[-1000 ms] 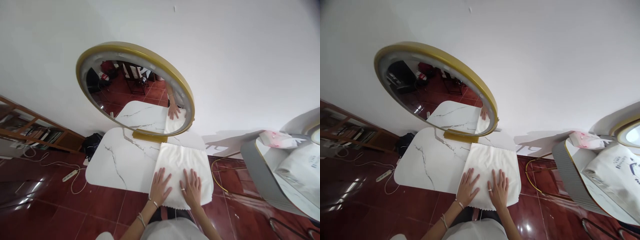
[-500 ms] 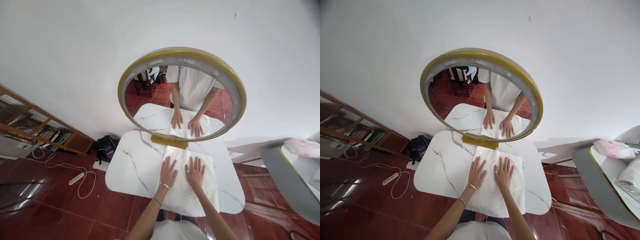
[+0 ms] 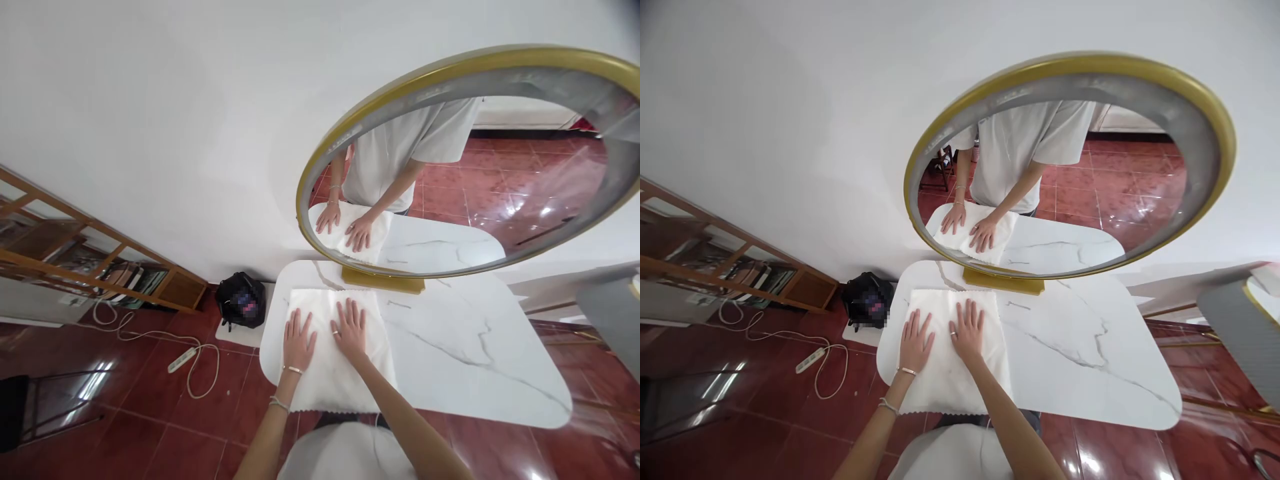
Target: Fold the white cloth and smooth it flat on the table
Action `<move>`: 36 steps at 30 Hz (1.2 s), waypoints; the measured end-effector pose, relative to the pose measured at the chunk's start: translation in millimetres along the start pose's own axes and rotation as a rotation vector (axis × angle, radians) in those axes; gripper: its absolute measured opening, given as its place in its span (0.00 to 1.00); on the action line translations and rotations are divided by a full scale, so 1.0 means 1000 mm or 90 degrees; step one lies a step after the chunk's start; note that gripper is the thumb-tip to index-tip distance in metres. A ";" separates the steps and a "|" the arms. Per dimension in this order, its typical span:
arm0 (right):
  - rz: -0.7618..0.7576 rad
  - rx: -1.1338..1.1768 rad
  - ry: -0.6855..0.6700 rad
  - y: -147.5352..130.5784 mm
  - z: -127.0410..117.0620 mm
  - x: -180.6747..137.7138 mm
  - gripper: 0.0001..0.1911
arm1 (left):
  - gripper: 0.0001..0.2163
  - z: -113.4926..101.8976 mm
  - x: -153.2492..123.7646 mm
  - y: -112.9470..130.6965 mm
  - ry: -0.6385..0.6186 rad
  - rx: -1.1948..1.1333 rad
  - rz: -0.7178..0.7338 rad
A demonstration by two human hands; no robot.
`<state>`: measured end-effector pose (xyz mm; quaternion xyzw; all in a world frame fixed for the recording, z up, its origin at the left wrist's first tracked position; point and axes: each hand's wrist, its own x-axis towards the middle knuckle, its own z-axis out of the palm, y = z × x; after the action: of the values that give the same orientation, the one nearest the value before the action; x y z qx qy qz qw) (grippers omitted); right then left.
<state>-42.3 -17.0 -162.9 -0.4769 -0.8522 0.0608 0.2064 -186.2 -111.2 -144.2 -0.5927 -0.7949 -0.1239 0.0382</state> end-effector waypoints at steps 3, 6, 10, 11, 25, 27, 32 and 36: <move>-0.003 -0.007 0.006 0.007 0.001 0.001 0.25 | 0.24 0.002 0.007 0.010 0.006 -0.021 -0.034; 0.034 -0.028 0.031 0.033 -0.005 0.000 0.25 | 0.26 0.012 0.028 0.047 -0.017 -0.062 -0.044; 0.150 -0.018 0.104 0.077 -0.022 -0.007 0.26 | 0.26 0.029 0.056 0.101 -0.058 -0.138 0.055; 0.191 -0.005 0.132 0.086 -0.027 -0.010 0.26 | 0.25 0.032 0.059 0.111 -0.059 -0.151 0.079; 0.192 0.138 0.233 0.026 -0.004 0.026 0.10 | 0.24 0.027 0.071 0.063 -0.024 -0.112 -0.021; 0.165 0.165 0.242 0.011 0.002 0.036 0.10 | 0.24 0.027 0.078 0.054 -0.018 -0.093 -0.051; 0.118 0.222 0.283 -0.017 0.007 0.057 0.09 | 0.25 0.032 0.099 0.045 -0.023 -0.051 -0.066; 0.032 0.184 0.345 -0.019 0.002 0.070 0.10 | 0.24 0.036 0.114 0.047 -0.024 -0.034 -0.017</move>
<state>-90.4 31.1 -138.5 -0.4627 -0.7366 0.0574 0.4900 -172.2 16.7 -148.0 -0.5850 -0.7999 -0.1341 0.0055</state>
